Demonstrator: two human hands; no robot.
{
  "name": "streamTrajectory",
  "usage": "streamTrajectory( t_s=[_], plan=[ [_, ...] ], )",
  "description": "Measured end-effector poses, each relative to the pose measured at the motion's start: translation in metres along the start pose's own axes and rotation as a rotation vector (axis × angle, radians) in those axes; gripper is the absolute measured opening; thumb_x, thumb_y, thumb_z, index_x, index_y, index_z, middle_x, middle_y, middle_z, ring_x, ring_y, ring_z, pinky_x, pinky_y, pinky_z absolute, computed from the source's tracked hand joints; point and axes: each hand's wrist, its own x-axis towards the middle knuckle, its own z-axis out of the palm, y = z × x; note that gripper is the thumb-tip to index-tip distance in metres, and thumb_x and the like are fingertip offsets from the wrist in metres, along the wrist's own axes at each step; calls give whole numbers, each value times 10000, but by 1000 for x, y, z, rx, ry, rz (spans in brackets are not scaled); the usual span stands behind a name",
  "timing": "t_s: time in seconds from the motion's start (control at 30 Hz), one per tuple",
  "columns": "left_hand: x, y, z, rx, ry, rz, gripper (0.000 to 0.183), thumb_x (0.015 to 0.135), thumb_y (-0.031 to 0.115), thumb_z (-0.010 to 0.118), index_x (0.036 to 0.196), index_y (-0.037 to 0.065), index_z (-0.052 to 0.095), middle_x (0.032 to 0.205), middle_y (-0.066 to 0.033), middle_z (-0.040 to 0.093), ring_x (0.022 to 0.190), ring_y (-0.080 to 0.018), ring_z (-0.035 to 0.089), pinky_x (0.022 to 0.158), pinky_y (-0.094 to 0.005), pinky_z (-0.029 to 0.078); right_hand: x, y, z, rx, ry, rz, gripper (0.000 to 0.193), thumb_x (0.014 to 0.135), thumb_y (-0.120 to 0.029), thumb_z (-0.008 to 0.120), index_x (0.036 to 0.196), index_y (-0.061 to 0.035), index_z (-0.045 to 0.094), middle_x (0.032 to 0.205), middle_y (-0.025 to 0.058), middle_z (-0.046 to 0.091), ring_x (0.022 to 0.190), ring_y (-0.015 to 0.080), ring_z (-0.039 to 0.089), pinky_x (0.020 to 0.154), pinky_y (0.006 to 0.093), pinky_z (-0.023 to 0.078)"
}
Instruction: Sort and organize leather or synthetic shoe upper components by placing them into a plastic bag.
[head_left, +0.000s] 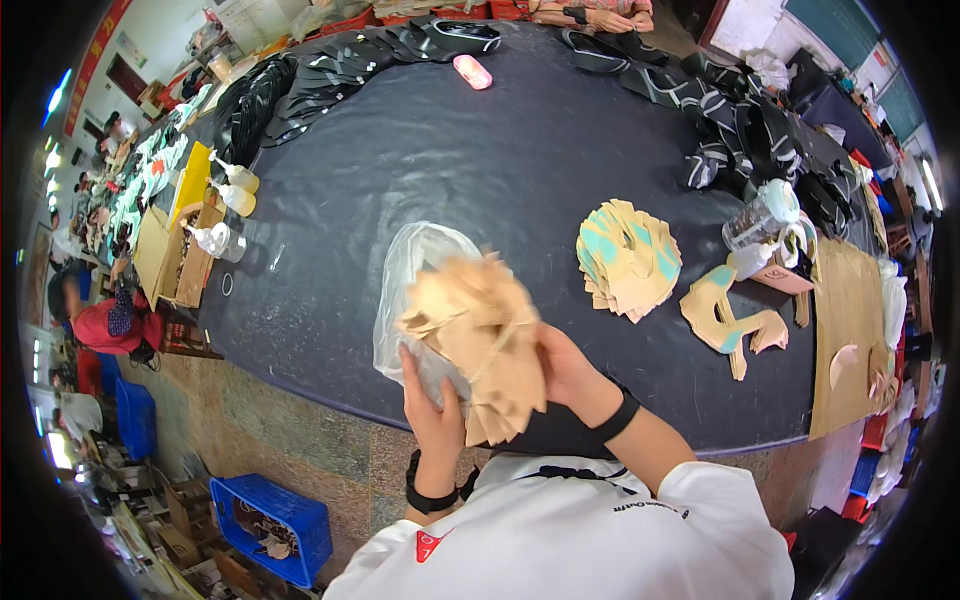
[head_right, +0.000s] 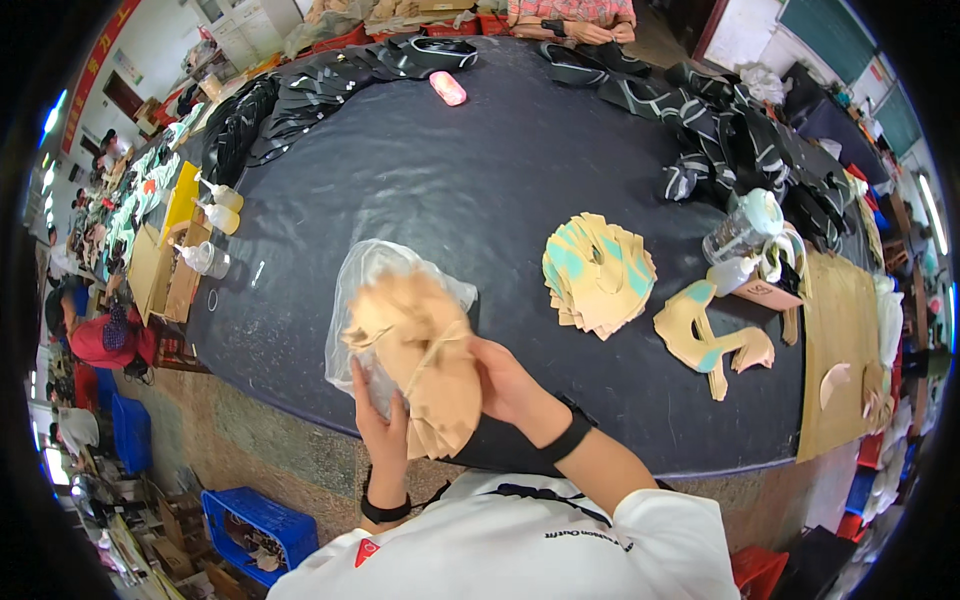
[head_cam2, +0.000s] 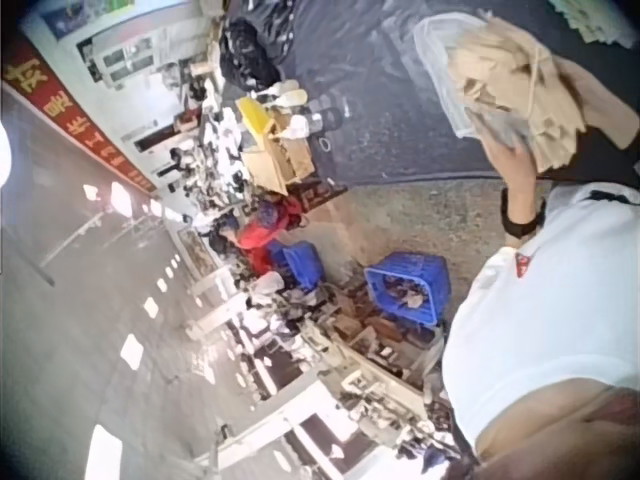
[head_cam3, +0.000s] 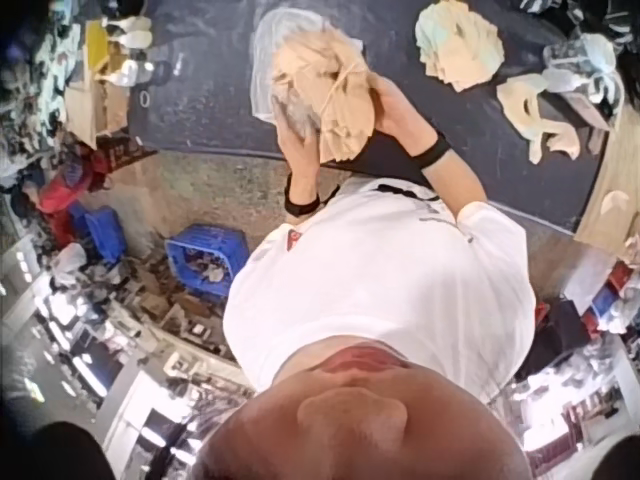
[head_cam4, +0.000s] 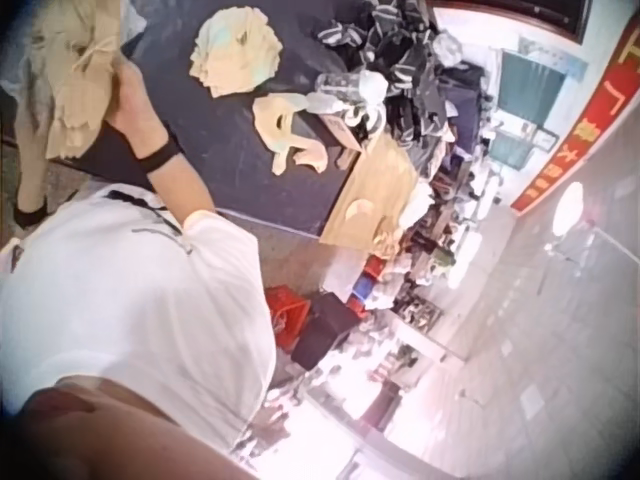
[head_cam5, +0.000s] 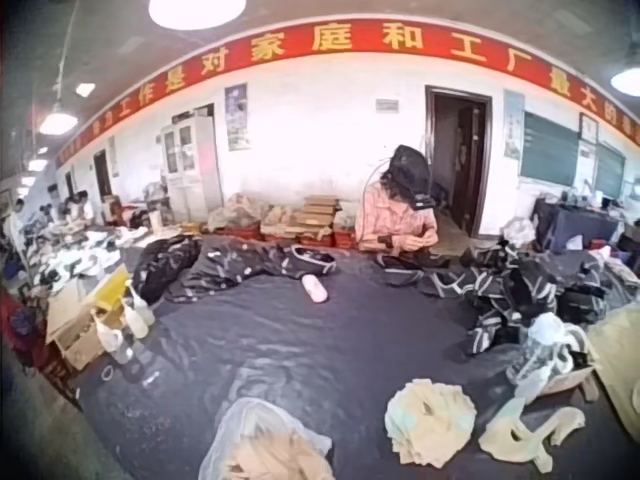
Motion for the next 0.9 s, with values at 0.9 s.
streamTrajectory(
  t_s=[0.9],
  plan=[
    [-41,70,8,118,-8,289,164,817,-21,557,970,4,610,802,-61,583,563,-83,526,482,-198,389,45,1,-48,-2031,456,-585,456,781,-260,586,1096,44,459,1028,218,564,960,374,537,811,450,449]
  ],
)
